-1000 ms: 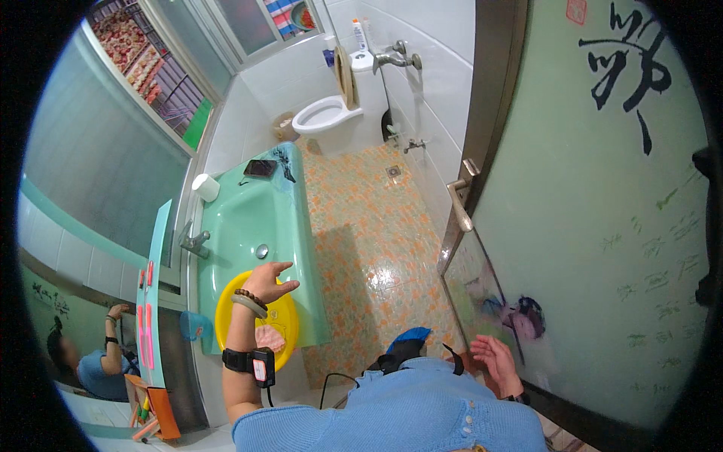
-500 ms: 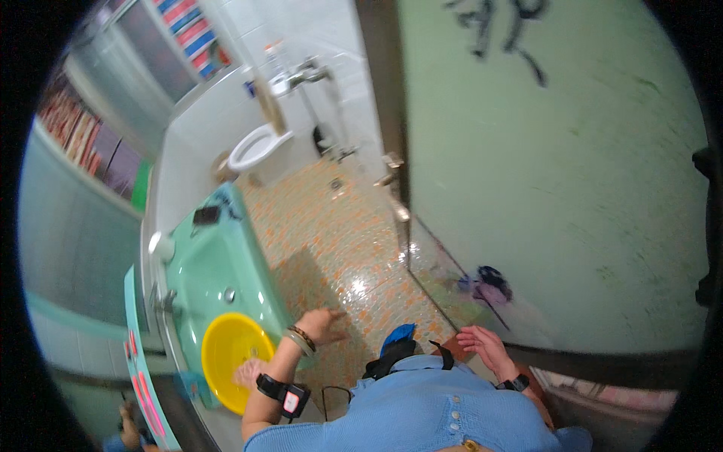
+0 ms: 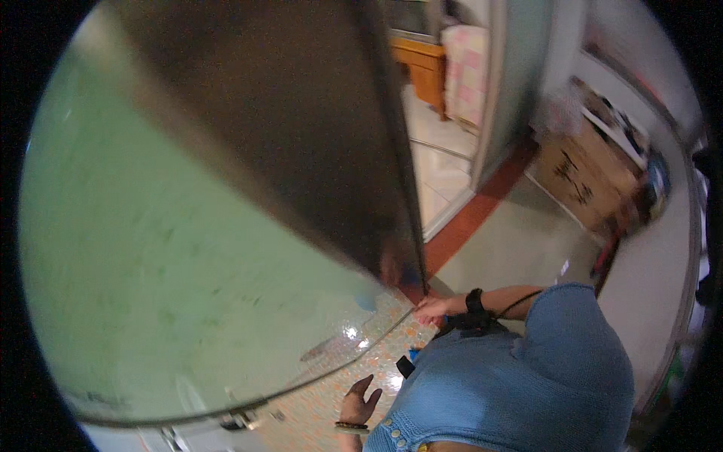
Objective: The person washes a pink cloth in a yellow basin, then wipes a glass door with Chinese calligraphy using the cloth. Afterward, the person uses a long-handled duster to clean the upper frame of the same door.
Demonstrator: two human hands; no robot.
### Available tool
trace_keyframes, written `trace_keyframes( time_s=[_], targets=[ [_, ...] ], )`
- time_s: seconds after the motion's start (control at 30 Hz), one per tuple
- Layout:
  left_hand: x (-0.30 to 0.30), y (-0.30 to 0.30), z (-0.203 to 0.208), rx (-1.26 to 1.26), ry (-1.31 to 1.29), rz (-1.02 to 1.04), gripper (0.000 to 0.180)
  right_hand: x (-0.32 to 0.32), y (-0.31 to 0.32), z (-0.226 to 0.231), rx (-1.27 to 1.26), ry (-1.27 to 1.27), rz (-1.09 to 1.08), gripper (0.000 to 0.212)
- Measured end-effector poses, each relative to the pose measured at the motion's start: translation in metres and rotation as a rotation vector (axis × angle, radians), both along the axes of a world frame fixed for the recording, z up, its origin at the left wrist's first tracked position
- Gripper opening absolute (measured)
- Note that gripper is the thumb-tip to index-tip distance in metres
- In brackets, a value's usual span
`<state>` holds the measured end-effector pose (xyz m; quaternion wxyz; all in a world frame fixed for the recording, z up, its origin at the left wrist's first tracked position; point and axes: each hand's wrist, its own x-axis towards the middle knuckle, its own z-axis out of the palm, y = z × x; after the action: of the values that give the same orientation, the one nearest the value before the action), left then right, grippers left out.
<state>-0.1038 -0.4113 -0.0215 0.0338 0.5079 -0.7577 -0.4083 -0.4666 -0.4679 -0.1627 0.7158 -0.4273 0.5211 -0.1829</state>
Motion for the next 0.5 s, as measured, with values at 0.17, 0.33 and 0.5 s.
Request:
trace_keyframes(
  time_s=[0.17, 0.33, 0.5],
  targets=[
    [-0.025, -0.053, -0.005, -0.001, 0.009, -0.296, 0.043, -0.033, 0.029, -0.006, 0.043, -0.22, -0.3, 0.034],
    [-0.074, -0.083, -0.002, -0.05, 0.014, -0.544, 0.043, -0.066, 0.085, 0.001, -0.093, 0.12, -0.451, 0.032],
    [-0.136, -0.103, -0.01, -0.15, -0.003, -0.696, 0.043, -0.122, 0.155, -0.056, -0.037, 0.673, -0.479, 0.034]
  ],
)
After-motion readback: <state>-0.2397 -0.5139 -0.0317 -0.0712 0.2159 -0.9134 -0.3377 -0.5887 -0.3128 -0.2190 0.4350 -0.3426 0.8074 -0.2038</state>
